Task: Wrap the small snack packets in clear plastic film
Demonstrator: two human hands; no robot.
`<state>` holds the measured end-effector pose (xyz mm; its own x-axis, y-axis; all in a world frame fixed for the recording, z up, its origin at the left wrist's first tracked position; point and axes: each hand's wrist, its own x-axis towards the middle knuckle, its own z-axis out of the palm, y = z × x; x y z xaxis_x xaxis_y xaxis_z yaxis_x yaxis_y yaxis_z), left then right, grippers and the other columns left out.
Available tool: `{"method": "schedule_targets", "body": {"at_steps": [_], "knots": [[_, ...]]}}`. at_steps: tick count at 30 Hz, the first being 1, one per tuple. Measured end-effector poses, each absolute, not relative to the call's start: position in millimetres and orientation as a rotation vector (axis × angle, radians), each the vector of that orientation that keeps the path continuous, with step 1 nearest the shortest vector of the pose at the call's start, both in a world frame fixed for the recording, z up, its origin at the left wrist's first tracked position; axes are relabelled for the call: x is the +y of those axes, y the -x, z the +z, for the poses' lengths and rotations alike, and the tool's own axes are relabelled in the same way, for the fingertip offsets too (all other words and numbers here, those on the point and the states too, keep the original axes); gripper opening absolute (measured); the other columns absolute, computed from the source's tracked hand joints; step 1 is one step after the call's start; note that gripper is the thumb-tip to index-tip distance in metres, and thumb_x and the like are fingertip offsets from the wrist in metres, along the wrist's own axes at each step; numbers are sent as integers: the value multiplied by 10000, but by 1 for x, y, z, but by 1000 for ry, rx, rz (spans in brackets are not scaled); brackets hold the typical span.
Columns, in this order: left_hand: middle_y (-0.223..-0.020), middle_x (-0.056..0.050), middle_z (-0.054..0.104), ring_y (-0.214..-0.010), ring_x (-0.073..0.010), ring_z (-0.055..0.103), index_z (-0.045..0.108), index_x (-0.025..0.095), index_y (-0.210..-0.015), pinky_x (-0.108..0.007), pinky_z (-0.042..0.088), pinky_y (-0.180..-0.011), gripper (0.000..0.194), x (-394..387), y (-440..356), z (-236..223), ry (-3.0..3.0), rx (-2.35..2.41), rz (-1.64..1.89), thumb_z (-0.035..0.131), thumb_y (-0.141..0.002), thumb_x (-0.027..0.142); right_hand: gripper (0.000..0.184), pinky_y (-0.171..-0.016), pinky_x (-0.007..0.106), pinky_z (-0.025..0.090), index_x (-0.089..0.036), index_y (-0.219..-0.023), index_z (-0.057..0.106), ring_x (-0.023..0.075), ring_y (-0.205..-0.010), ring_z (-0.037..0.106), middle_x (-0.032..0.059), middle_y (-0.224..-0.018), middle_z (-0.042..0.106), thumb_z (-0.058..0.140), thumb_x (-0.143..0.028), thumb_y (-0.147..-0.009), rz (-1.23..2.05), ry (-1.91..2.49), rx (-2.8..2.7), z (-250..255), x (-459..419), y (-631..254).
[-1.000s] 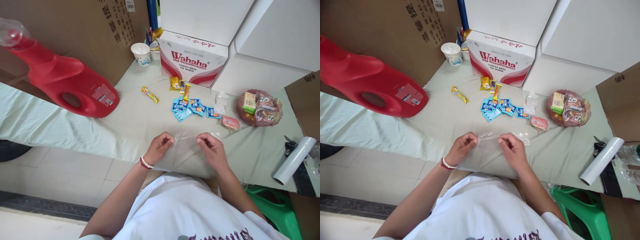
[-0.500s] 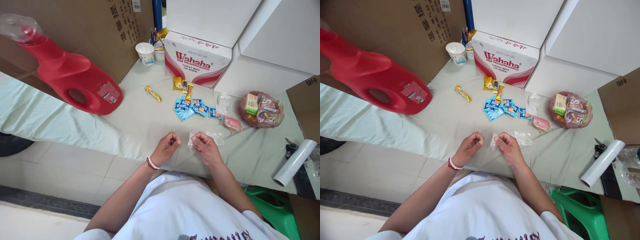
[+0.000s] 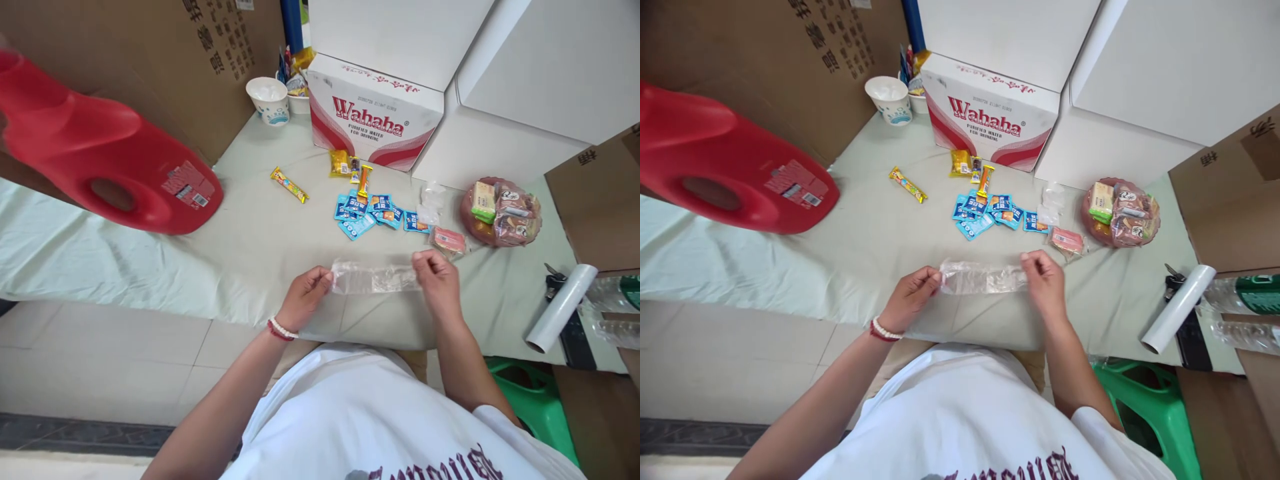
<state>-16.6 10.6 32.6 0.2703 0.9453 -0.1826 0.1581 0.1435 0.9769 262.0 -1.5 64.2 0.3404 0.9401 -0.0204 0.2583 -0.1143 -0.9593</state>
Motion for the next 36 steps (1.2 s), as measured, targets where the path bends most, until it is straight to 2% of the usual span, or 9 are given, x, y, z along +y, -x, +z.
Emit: {"method": "schedule_targets", "body": {"at_steps": [3, 7, 10, 14, 18, 22, 27, 32, 36], "knots": [[-622, 53, 445, -610, -116, 384, 605, 185, -776, -253, 312, -605, 406, 19, 33, 29, -1377, 1259, 739, 535, -930, 555, 298, -574, 263, 342, -192, -809, 660, 115, -590, 414, -37, -657, 526, 698, -486, -838, 588, 1794, -1150, 54, -1, -311], [-666, 31, 539, -651, -135, 463, 650, 183, -816, -261, 362, -638, 391, 40, 43, 23, -1511, 1323, 676, 531, -915, 542, 279, -651, 295, 427, -193, -929, 744, 140, -647, 507, 19, -837, 657, 665, -446, -842, 703, 1859, -1372, 38, -8, -333], [-836, -12, 635, -738, -161, 555, 687, 186, -929, -284, 434, -695, 303, 61, 49, 20, -1581, 1422, 736, 587, -871, 466, 282, -711, 318, 473, -221, -1035, 769, 149, -680, 544, 47, -986, 673, 674, -414, -853, 715, 1851, -1607, 27, -15, -322], [-1107, -72, 605, -835, -164, 585, 662, 191, -1029, -292, 478, -711, 264, 68, 56, 30, -1550, 1827, 1130, 671, -805, 330, 177, -739, 325, 490, -227, -957, 767, 177, -742, 605, 46, -935, 660, 636, -324, -887, 617, 1875, -1740, 17, -19, -306], [-949, -22, 600, -769, -133, 560, 633, 200, -929, -274, 466, -709, 120, 32, 34, 47, -1477, 1846, 1433, 650, -853, 291, 165, -728, 304, 496, -220, -927, 743, 180, -774, 633, 38, -879, 651, 592, -287, -934, 502, 1805, -1723, 18, -26, -297], [-787, 11, 619, -642, -112, 570, 618, 202, -858, -250, 449, -601, 230, -7, -25, 46, -1230, 1237, 944, 701, -831, 414, 205, -711, 288, 487, -224, -966, 743, 174, -803, 639, 49, -911, 653, 545, -276, -985, 312, 1751, -1835, 26, -39, -284], [-753, 4, 655, -411, -77, 490, 557, 198, -798, -239, 256, -415, 469, -8, -85, 26, -742, 1099, 601, 630, -819, 661, 225, -666, 296, 457, -247, -921, 756, 180, -752, 596, 53, -827, 647, 539, -229, -979, 248, 1590, -2052, 37, -64, -259], [-554, 14, 603, -485, -118, 529, 658, 176, -750, -248, 332, -482, 296, -1, -83, 16, -843, 1069, 674, 673, -796, 468, 194, -674, 318, 488, -252, -952, 735, 194, -771, 619, 63, -860, 670, 545, -258, -985, 606, 1414, -2010, 48, -74, -250], [-638, -17, 676, -571, -138, 581, 725, 160, -785, -262, 410, -552, 215, -5, -72, 18, -894, 1001, 645, 666, -777, 367, 231, -787, 367, 517, -230, -1067, 707, 226, -857, 631, 92, -980, 665, 574, -393, -974, 489, 1695, -1641, 42, -44, -257]]}}
